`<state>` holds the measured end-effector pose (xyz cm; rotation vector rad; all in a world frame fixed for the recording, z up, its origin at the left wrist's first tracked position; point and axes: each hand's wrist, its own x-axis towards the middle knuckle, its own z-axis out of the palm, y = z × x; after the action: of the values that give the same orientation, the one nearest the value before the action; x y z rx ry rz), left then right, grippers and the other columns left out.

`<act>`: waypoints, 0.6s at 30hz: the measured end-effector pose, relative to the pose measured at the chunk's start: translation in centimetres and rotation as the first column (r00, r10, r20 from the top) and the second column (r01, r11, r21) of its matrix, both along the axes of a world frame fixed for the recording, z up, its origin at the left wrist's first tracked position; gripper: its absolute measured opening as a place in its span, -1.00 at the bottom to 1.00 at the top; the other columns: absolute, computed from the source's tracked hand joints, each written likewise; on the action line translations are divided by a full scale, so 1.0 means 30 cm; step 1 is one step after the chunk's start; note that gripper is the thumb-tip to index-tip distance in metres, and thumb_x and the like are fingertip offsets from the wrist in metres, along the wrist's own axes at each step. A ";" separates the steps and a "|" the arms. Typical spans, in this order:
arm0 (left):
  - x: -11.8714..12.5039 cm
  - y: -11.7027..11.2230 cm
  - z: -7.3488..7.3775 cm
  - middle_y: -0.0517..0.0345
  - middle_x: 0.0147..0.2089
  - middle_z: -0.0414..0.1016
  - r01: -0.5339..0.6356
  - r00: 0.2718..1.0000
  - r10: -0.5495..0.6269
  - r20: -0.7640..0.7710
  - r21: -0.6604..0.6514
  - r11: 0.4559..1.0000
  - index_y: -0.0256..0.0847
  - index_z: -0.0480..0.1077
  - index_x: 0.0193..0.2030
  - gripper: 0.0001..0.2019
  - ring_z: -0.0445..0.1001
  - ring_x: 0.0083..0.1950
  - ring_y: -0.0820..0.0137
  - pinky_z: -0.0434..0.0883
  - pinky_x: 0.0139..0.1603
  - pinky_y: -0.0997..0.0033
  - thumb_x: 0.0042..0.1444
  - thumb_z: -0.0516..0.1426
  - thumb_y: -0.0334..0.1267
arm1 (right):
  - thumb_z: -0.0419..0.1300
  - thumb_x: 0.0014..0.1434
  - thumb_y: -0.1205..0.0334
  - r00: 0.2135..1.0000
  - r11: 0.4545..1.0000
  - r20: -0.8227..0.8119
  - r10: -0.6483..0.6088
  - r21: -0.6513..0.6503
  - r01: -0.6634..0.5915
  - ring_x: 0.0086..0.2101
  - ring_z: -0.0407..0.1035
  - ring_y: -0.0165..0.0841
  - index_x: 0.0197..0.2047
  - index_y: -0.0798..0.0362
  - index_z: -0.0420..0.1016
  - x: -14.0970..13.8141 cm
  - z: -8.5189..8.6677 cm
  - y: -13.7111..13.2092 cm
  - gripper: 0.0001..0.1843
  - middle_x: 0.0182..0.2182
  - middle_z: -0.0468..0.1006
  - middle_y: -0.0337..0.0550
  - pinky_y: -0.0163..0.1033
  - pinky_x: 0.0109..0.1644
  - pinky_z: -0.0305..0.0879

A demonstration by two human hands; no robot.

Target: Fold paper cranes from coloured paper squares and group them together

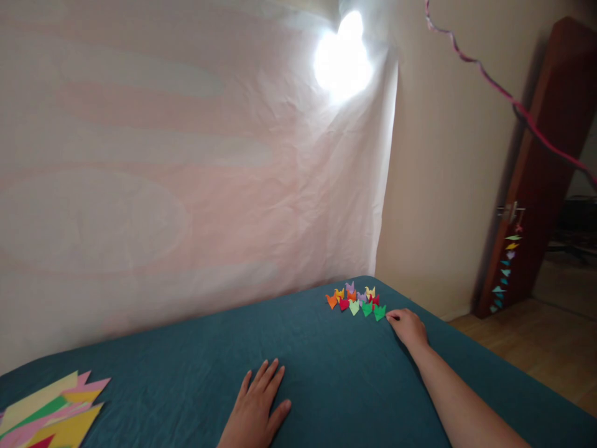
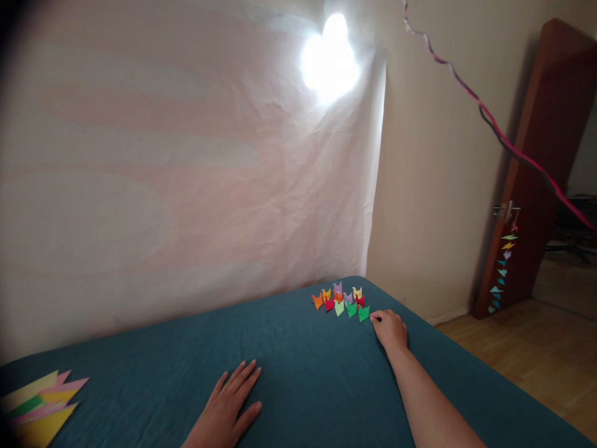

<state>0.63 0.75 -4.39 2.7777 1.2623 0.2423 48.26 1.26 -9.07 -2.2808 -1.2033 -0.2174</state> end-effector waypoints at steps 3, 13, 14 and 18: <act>-0.001 -0.001 -0.001 0.22 0.40 -0.08 0.000 1.000 0.000 -0.008 -0.011 1.000 0.00 -0.01 0.34 -0.43 -0.08 0.40 0.16 -0.05 0.34 -0.10 0.26 -0.20 0.13 | 0.11 0.08 0.15 1.000 1.000 0.001 0.004 0.004 -0.004 -0.20 0.41 -0.25 -0.31 -0.16 0.62 0.004 -0.004 0.003 -0.77 -0.24 0.57 -0.21 -0.29 -0.23 0.24; -0.006 0.005 -0.006 0.23 0.39 -0.05 0.013 1.000 -0.013 0.006 0.006 1.000 0.02 0.00 0.33 -0.46 -0.06 0.39 0.14 -0.01 0.33 -0.12 0.26 -0.18 0.11 | 0.10 0.09 0.18 1.000 1.000 -0.005 0.007 0.013 -0.007 -0.18 0.42 -0.25 -0.29 -0.16 0.63 0.006 -0.010 0.003 -0.75 -0.22 0.57 -0.19 -0.28 -0.18 0.26; -0.006 0.005 -0.007 0.23 0.39 -0.04 0.014 1.000 -0.014 0.008 0.011 1.000 0.03 0.00 0.33 -0.46 -0.05 0.39 0.14 -0.01 0.32 -0.12 0.26 -0.18 0.11 | 0.11 0.09 0.18 1.000 1.000 -0.008 0.008 0.013 -0.007 -0.18 0.42 -0.25 -0.29 -0.16 0.63 0.007 -0.010 0.002 -0.75 -0.22 0.58 -0.19 -0.28 -0.18 0.26; -0.006 0.006 -0.012 0.23 0.39 -0.04 0.013 1.000 -0.013 0.011 0.024 1.000 0.02 0.00 0.33 -0.46 -0.06 0.39 0.15 -0.01 0.33 -0.11 0.26 -0.17 0.11 | 0.11 0.09 0.19 1.000 1.000 -0.014 0.008 0.012 -0.008 -0.18 0.42 -0.25 -0.29 -0.16 0.63 0.008 -0.012 0.002 -0.75 -0.22 0.58 -0.19 -0.29 -0.18 0.26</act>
<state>0.44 0.92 -4.74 2.8001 1.2467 0.2733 48.49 1.32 -9.43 -2.2632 -1.2001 -0.2044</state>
